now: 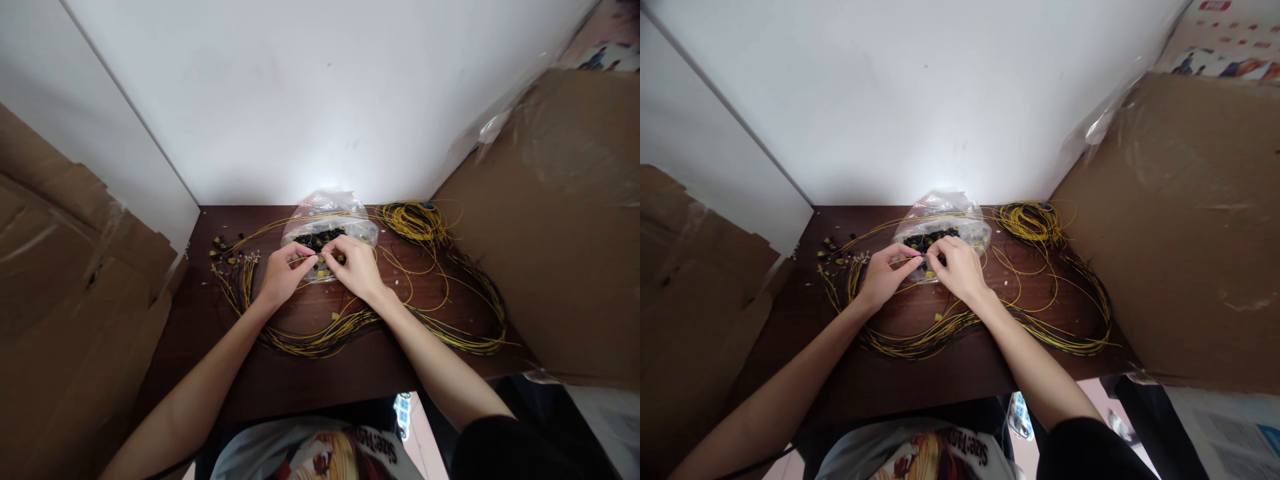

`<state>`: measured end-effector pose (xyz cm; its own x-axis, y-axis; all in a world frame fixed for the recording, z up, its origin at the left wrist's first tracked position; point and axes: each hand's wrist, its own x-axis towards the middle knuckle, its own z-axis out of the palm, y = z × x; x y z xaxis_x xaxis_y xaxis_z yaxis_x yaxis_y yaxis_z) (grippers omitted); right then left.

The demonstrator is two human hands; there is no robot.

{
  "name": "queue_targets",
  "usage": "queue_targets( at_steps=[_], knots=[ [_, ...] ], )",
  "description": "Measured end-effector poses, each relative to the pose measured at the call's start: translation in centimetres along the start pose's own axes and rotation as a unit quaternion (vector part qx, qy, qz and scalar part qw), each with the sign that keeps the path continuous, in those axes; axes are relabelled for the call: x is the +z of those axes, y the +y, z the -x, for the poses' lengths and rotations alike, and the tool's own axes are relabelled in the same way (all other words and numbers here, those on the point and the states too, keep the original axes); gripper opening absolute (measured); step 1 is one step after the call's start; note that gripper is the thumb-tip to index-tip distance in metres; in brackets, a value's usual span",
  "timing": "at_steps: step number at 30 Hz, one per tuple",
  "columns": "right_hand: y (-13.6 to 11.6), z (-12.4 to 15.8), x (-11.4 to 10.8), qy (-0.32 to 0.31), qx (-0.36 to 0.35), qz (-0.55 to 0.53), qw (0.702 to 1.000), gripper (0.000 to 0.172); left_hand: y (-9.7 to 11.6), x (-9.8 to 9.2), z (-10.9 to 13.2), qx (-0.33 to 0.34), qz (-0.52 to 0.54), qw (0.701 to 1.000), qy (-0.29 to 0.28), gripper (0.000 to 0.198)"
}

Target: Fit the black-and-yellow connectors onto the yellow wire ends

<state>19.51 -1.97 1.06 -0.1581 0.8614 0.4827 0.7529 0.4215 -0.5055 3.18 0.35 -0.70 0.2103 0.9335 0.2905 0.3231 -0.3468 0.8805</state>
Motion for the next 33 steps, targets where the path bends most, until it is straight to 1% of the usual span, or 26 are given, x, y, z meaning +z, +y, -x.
queue_targets(
  at_steps=[7,11,18,23,33],
  knots=[
    [0.13,-0.05,-0.10,0.028,0.032,0.003,0.999,0.012,0.03,0.02,0.04,-0.009,0.009,1.000,-0.004,0.017],
    [0.16,-0.07,-0.12,0.034,0.035,0.007,0.999,0.012,-0.05,0.01,0.06,-0.009,0.009,1.000,-0.005,0.017],
    [0.15,-0.03,0.05,0.028,0.014,-0.025,0.999,0.010,0.04,-0.02,0.03,-0.010,0.001,1.000,-0.003,0.017],
    [0.10,-0.02,0.10,0.001,-0.008,-0.020,1.000,0.011,0.19,-0.04,0.04,-0.009,-0.004,1.000,-0.002,0.015],
    [-0.08,0.01,-0.09,-0.003,0.002,-0.010,1.000,0.012,0.06,0.01,0.04,-0.001,-0.004,1.000,-0.001,0.015]
  ],
)
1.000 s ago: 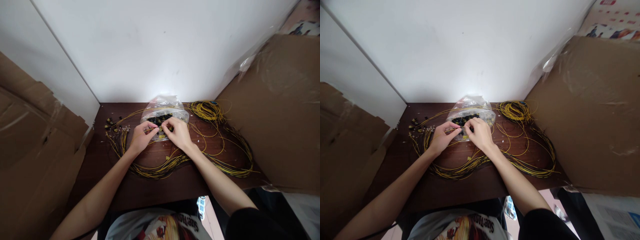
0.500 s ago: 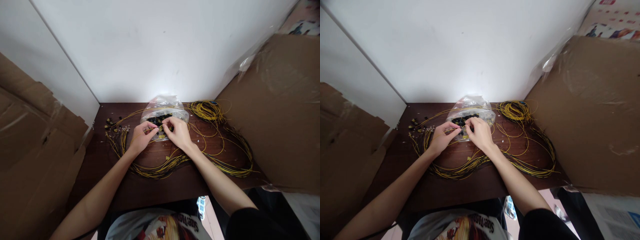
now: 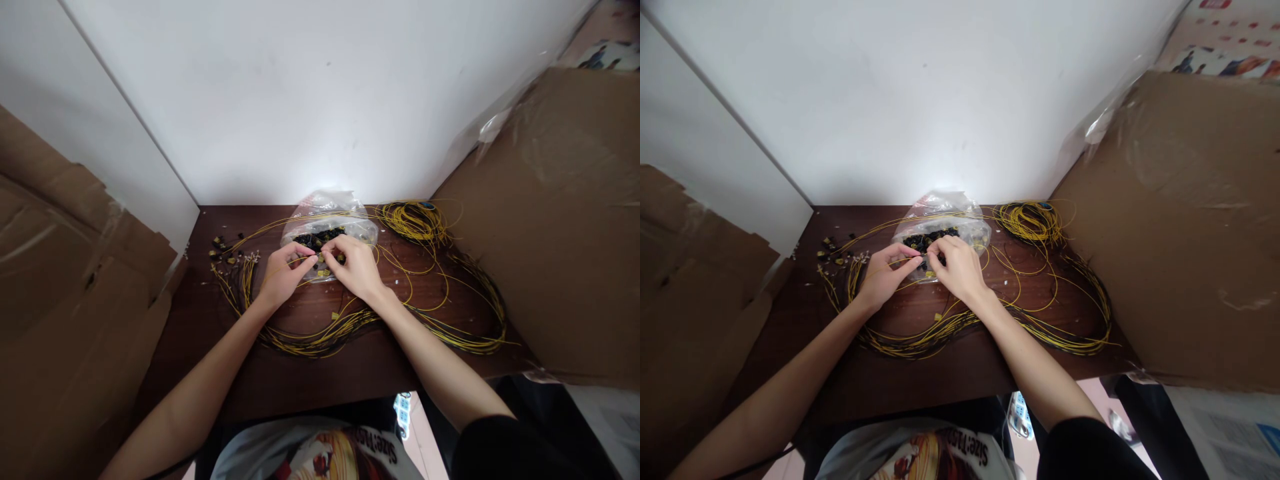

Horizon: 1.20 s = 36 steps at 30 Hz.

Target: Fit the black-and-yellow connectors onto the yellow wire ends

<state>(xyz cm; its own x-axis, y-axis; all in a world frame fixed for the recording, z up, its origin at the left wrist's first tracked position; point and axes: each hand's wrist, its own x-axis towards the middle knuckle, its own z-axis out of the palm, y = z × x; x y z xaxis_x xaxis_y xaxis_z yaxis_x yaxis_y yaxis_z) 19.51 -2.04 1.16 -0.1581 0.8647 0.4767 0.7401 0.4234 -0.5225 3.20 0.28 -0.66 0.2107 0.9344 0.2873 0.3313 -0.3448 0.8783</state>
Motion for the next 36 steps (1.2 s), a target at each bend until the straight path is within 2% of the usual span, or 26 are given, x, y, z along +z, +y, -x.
queue_targets(
  at_steps=[11,20,36],
  knots=[
    [0.21,-0.10,0.00,0.033,0.021,0.002,0.999,0.012,-0.07,0.00,0.01,-0.004,0.010,1.000,-0.004,0.017],
    [0.15,-0.10,0.01,0.000,-0.015,-0.013,1.000,0.012,-0.07,0.01,0.00,-0.004,0.007,1.000,-0.004,0.016],
    [0.06,-0.04,0.12,-0.029,-0.033,-0.011,0.999,0.012,-0.10,0.04,0.02,-0.004,0.004,1.000,-0.007,0.015]
  ],
)
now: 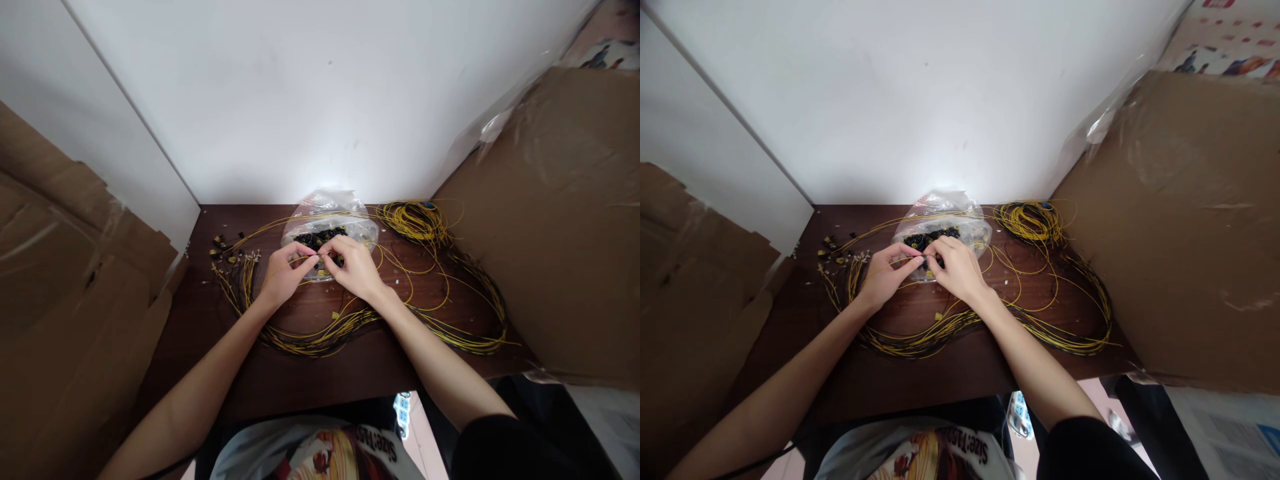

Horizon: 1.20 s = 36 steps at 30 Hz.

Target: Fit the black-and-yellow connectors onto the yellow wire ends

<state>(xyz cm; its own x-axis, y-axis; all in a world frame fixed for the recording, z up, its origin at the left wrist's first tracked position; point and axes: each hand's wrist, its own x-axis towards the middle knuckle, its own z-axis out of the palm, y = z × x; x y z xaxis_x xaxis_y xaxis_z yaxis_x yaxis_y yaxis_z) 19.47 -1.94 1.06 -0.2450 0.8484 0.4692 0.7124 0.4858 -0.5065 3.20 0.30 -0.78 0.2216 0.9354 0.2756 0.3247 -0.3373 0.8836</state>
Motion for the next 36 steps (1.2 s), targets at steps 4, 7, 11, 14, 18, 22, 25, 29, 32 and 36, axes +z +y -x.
queue_targets(
  at_steps=[4,7,11,14,18,22,25,29,32,36],
  knots=[
    [0.00,0.06,-0.03,0.003,0.011,0.004,1.000,0.011,0.09,0.01,0.00,0.004,0.000,1.000,0.000,0.016],
    [0.01,0.10,-0.05,0.006,0.017,0.009,1.000,0.011,0.16,0.04,-0.01,0.003,0.001,1.000,0.001,0.016],
    [0.02,0.09,-0.05,0.017,0.028,0.011,0.999,0.011,0.24,0.07,0.00,0.001,0.013,1.000,0.000,0.016],
    [0.01,0.06,-0.06,0.028,0.036,0.009,0.999,0.010,0.14,0.07,-0.01,0.002,0.012,1.000,-0.003,0.016],
    [-0.02,0.03,-0.11,0.038,0.042,0.005,0.998,0.011,-0.09,0.04,-0.05,0.002,0.013,1.000,-0.007,0.018],
    [-0.01,0.02,-0.11,0.037,0.040,0.005,0.999,0.011,-0.12,0.03,-0.03,0.001,0.010,1.000,-0.006,0.017],
    [0.03,0.02,-0.11,0.035,0.038,0.005,0.999,0.011,-0.09,0.03,0.00,0.000,0.009,1.000,-0.004,0.017],
    [0.08,-0.02,-0.12,0.033,0.033,0.005,0.999,0.011,-0.13,-0.01,0.00,0.001,0.007,1.000,-0.004,0.017],
    [0.10,-0.03,-0.06,0.032,0.028,0.003,0.999,0.011,-0.10,-0.07,-0.02,0.004,0.005,1.000,-0.004,0.017],
    [0.13,0.01,0.03,0.029,0.018,0.000,0.999,0.010,-0.11,-0.07,-0.03,0.003,0.002,1.000,-0.002,0.016]
  ],
)
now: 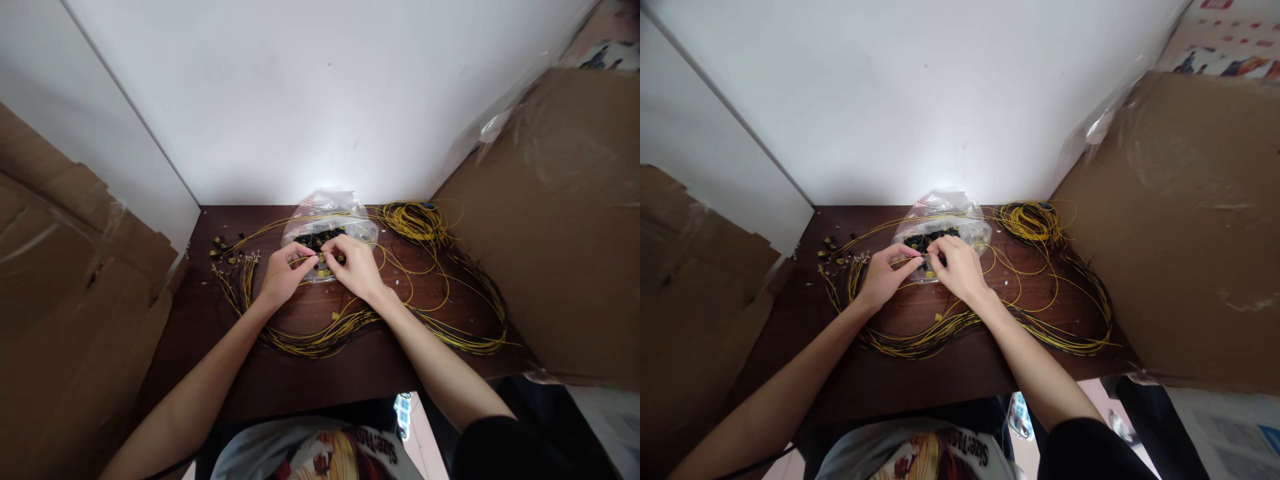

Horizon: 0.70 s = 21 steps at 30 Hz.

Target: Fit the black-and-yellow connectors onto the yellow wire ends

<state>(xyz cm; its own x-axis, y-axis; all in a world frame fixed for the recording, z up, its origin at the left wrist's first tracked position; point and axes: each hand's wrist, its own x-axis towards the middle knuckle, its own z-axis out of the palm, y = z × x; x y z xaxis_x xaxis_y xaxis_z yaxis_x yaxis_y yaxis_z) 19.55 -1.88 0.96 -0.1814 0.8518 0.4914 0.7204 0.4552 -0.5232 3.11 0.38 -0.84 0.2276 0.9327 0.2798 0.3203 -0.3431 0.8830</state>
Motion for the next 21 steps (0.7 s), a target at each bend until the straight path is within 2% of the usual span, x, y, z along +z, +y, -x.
queue_targets(
  at_steps=[21],
  knots=[
    [0.00,0.08,0.08,-0.022,-0.021,-0.001,1.000,0.011,-0.22,0.11,-0.03,0.009,0.011,1.000,0.000,0.016]
  ],
)
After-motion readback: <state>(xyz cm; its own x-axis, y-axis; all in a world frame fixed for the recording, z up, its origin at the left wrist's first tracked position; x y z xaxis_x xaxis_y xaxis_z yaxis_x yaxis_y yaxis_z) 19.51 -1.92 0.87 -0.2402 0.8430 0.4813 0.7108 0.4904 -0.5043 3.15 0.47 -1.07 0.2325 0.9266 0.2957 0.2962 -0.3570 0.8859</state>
